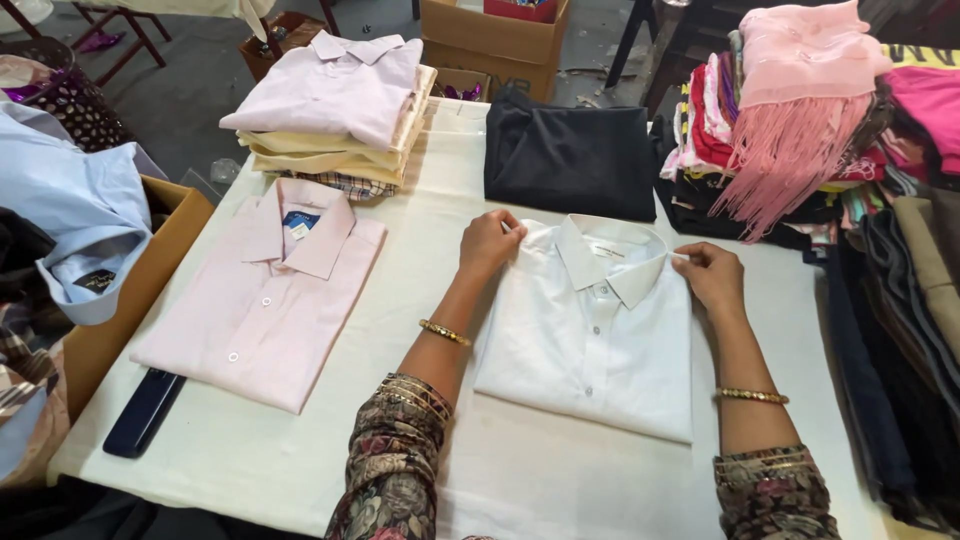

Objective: The recorder folds several dress shirts on a table at a textile or fulfillment center.

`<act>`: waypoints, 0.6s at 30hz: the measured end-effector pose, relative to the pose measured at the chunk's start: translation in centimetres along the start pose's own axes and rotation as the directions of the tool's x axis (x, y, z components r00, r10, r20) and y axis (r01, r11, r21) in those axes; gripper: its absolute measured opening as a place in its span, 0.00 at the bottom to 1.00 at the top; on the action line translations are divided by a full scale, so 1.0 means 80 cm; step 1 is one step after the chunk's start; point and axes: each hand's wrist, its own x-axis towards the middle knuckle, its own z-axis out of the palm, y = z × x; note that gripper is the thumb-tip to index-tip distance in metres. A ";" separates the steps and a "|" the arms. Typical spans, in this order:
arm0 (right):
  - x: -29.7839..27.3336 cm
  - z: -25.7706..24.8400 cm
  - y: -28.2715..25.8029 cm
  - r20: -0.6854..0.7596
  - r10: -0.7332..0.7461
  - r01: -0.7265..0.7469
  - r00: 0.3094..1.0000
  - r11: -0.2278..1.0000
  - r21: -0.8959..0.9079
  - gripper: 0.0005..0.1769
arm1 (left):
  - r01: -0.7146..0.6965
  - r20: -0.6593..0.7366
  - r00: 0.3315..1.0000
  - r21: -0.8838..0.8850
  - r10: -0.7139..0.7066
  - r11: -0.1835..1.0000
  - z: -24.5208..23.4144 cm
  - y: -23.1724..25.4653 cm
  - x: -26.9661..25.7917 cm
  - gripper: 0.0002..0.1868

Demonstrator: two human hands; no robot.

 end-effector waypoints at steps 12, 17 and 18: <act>-0.013 0.008 -0.010 -0.157 -0.179 0.145 0.971 0.967 -0.208 0.09 | -0.013 0.008 1.000 -0.015 0.013 1.000 0.000 0.013 0.009 0.19; -0.013 0.005 -0.007 -0.184 -0.187 0.158 0.965 0.974 -0.160 0.07 | 0.000 0.050 0.999 0.070 -0.004 0.998 0.017 0.005 0.018 0.12; -0.012 0.006 -0.010 -0.189 -0.188 0.159 0.964 0.974 -0.159 0.07 | -0.006 0.050 0.999 0.070 0.003 0.997 0.013 0.013 0.016 0.12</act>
